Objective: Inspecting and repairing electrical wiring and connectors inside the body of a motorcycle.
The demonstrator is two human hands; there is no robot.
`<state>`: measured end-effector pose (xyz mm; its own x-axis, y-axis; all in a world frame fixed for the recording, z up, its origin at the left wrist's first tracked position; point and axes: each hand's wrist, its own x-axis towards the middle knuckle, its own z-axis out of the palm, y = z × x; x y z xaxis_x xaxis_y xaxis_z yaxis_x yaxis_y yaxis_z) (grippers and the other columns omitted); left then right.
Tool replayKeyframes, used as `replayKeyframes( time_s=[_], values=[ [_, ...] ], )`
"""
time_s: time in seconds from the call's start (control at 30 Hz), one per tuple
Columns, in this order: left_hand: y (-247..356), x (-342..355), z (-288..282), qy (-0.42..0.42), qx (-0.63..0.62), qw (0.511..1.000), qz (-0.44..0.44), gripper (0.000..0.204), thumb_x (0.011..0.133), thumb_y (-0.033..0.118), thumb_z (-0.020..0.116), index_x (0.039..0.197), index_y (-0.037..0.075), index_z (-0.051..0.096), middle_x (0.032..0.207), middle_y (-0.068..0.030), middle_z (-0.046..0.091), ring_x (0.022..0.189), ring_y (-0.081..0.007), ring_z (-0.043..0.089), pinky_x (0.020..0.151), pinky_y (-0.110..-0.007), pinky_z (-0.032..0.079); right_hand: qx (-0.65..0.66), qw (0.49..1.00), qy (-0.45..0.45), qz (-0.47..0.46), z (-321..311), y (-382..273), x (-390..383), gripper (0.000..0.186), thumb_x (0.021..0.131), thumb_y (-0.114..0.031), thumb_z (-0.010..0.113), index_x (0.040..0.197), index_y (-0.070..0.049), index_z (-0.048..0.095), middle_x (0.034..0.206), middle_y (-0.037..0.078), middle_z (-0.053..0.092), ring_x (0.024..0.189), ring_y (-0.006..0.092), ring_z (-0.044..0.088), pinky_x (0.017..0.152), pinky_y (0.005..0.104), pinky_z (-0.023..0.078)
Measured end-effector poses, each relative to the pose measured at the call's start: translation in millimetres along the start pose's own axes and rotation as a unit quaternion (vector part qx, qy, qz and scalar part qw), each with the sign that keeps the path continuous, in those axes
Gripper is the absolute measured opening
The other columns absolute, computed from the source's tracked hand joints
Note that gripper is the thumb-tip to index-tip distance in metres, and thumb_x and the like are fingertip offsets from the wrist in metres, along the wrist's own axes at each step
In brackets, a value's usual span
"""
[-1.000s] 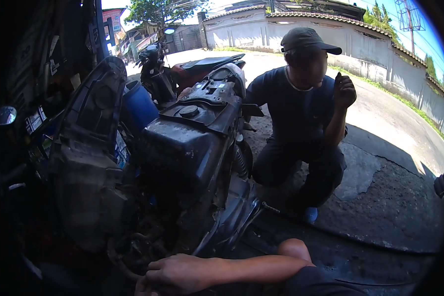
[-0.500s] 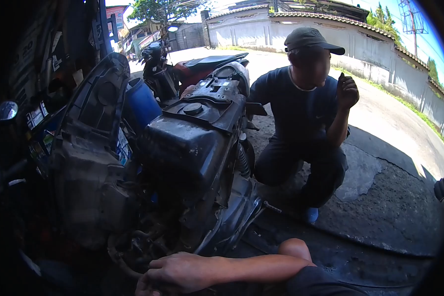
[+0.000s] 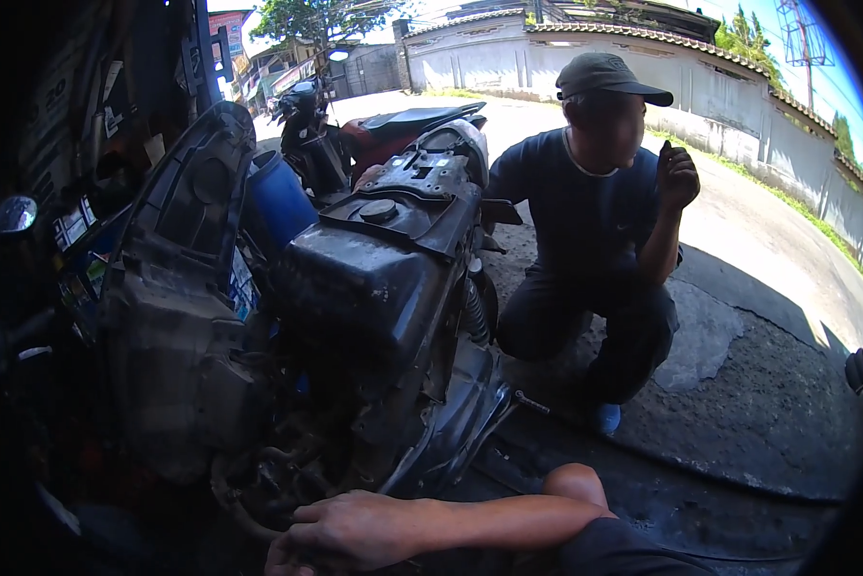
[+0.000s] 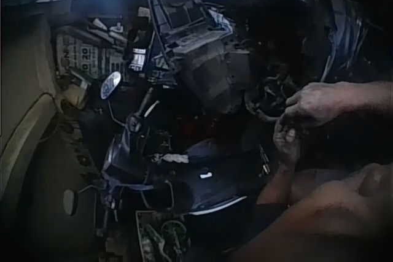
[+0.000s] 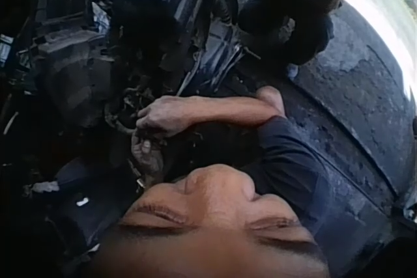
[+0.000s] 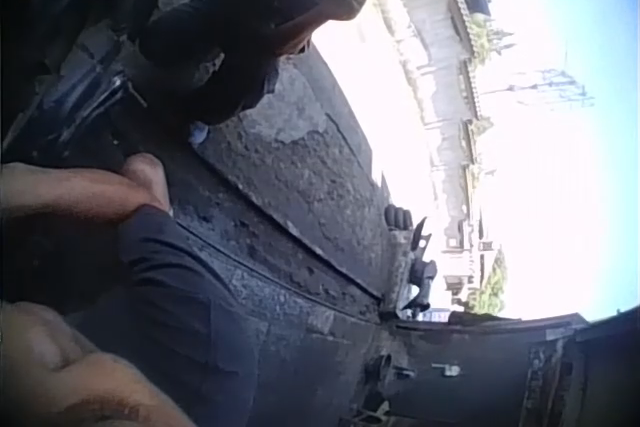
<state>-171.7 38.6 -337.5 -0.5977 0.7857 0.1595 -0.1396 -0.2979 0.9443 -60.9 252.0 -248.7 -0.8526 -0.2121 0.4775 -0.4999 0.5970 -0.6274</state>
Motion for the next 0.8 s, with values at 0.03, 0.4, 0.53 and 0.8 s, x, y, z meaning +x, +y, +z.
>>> replayKeyframes(
  time_s=[0.03,0.4,0.53,0.8],
  values=[
    [1,-1,-1,-0.002,0.002,1.000,-0.004,0.056,0.095,0.021,0.065,0.143,-0.002,0.044,0.125,-0.0139,0.064,0.105,-0.0222,0.065,0.080,-0.034,0.058,0.000,1.000,-0.005,0.008,1,-1,0,0.034,0.088,-0.022,0.066,0.112,0.000,0.060,0.103,0.019,0.063,0.095,0.0401,0.066,0.077,0.0490,0.054],
    [9,2,14,0.004,0.029,0.999,0.013,0.057,0.094,0.026,0.067,0.141,-0.001,0.047,0.122,-0.0121,0.064,0.102,-0.0209,0.066,0.077,-0.031,0.056,-0.001,1.000,-0.010,0.009,-2,-2,1,0.035,0.086,-0.021,0.067,0.112,0.001,0.059,0.102,0.019,0.062,0.099,0.0396,0.064,0.079,0.0481,0.053],
    [7,2,19,0.007,0.029,1.000,0.008,0.057,0.094,0.026,0.067,0.140,-0.001,0.048,0.122,-0.0116,0.064,0.102,-0.0204,0.065,0.077,-0.031,0.056,0.009,0.997,-0.040,0.060,-5,-4,-3,0.037,0.084,-0.019,0.068,0.114,0.000,0.059,0.105,0.018,0.061,0.100,0.0393,0.064,0.080,0.0479,0.053],
    [15,-2,20,0.035,-0.014,0.999,0.013,0.060,0.090,0.025,0.072,0.137,-0.003,0.047,0.115,-0.0143,0.066,0.093,-0.0214,0.067,0.077,-0.032,0.058,-0.045,0.998,-0.036,0.038,-5,-5,6,0.040,0.087,-0.018,0.068,0.121,-0.003,0.057,0.099,0.016,0.058,0.093,0.0375,0.064,0.073,0.0463,0.054]
  ],
)
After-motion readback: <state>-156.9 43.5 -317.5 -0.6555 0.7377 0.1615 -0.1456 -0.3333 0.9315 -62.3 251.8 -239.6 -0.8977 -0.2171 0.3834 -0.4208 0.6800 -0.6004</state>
